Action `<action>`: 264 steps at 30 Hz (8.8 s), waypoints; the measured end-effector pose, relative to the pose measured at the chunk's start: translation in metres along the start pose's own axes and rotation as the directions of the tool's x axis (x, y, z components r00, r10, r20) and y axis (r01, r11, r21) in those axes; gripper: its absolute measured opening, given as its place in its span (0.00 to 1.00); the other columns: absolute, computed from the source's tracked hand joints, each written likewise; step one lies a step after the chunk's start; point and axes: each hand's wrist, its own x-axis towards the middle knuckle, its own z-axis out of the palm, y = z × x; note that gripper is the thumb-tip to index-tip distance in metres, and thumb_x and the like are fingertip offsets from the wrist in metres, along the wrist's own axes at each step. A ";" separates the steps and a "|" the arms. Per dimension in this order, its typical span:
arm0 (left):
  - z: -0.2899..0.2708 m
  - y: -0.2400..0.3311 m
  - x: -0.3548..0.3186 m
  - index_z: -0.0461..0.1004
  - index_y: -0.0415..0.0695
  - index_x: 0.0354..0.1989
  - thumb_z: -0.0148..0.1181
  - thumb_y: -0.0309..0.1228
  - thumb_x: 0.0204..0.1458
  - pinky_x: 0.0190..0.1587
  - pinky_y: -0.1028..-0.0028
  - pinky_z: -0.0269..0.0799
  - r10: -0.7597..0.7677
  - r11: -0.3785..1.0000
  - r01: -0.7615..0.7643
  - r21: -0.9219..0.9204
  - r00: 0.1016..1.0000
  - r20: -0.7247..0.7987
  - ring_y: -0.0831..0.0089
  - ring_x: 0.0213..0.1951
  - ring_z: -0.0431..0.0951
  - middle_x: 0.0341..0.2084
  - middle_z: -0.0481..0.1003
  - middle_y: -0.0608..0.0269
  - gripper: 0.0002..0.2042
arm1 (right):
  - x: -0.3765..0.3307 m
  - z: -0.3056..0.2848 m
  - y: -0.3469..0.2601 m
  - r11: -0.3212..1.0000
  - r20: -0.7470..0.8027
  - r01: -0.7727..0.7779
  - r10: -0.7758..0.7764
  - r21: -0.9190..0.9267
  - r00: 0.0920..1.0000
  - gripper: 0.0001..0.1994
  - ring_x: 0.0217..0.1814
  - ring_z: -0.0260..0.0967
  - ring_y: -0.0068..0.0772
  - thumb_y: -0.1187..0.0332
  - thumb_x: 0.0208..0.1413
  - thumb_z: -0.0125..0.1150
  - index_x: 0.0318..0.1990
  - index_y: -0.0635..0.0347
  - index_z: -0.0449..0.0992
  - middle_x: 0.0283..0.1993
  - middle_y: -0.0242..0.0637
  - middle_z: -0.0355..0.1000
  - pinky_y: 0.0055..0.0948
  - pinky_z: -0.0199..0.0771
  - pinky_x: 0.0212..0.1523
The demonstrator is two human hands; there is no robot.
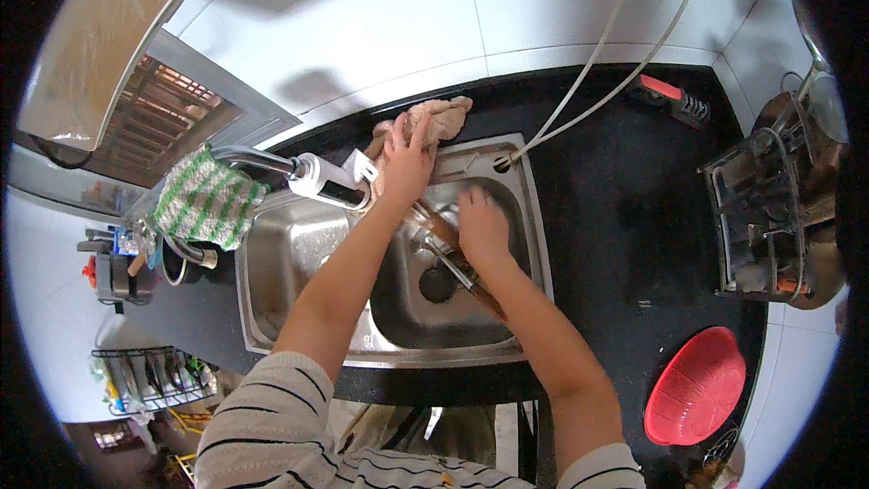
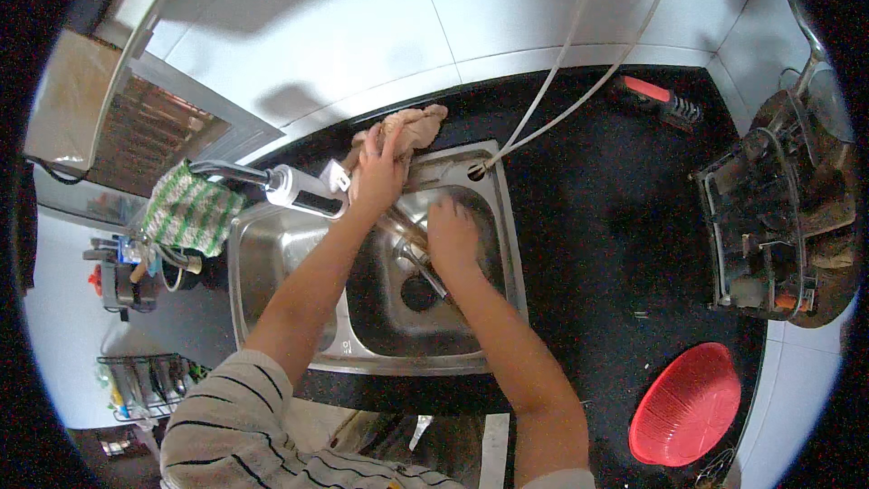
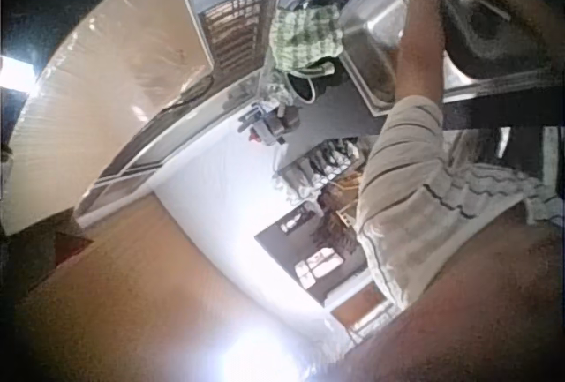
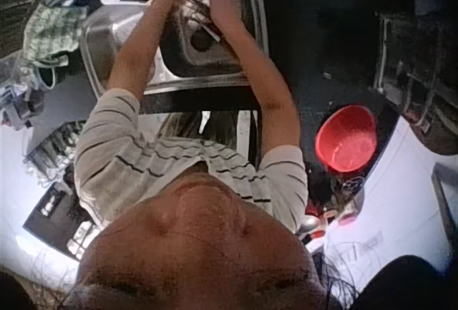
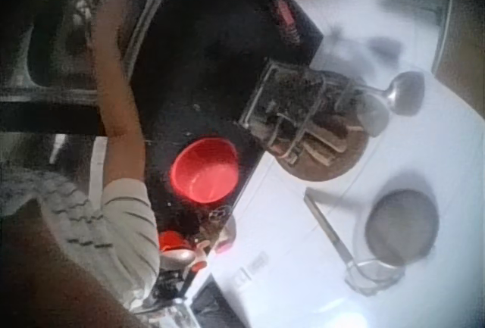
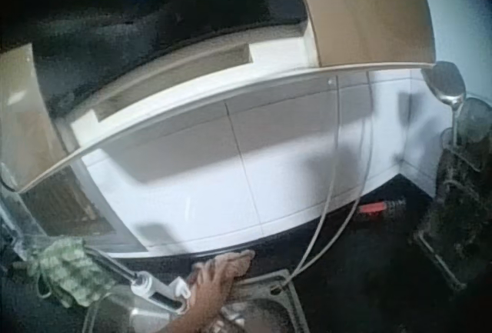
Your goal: The person cleans a kitchen countertop and sink area using a cloth. They wipe the sink, faucet, and surrounding counter, moving items like a red bowl, a pot, and spice jars aside to reach the surfaces. The person also wipes the range hood and the countertop near the stove.
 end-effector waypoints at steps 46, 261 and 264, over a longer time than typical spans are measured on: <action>0.112 0.260 0.010 0.53 0.41 0.69 0.59 0.41 0.49 0.69 0.47 0.39 0.625 0.775 -0.632 0.004 0.768 0.140 0.42 0.71 0.44 0.69 0.51 0.42 0.39 | 0.044 -0.113 0.219 0.925 -0.718 -0.367 0.321 0.097 0.618 0.33 0.75 0.42 0.58 0.47 0.62 0.47 0.64 0.68 0.62 0.69 0.60 0.52 0.50 0.35 0.74; -0.435 -0.456 -0.544 0.40 0.71 0.73 0.62 0.36 0.51 0.66 0.32 0.33 0.876 0.453 -0.168 -0.876 -0.097 0.472 0.60 0.62 0.68 0.73 0.44 0.59 0.45 | -0.653 0.315 -0.701 0.593 -0.475 -0.163 0.755 0.788 0.451 0.36 0.78 0.35 0.47 0.81 0.49 0.48 0.69 0.50 0.56 0.77 0.42 0.36 0.42 0.54 0.70; -0.429 -0.333 -0.532 0.29 0.68 0.73 0.62 0.32 0.53 0.48 0.63 0.77 0.911 0.382 -0.298 -0.875 -0.036 0.411 0.55 0.47 0.80 0.72 0.37 0.42 0.49 | -0.672 0.275 -0.626 0.396 -0.342 -0.107 0.877 0.912 0.337 0.41 0.70 0.53 0.47 0.75 0.58 0.51 0.74 0.47 0.35 0.76 0.45 0.30 0.38 0.77 0.51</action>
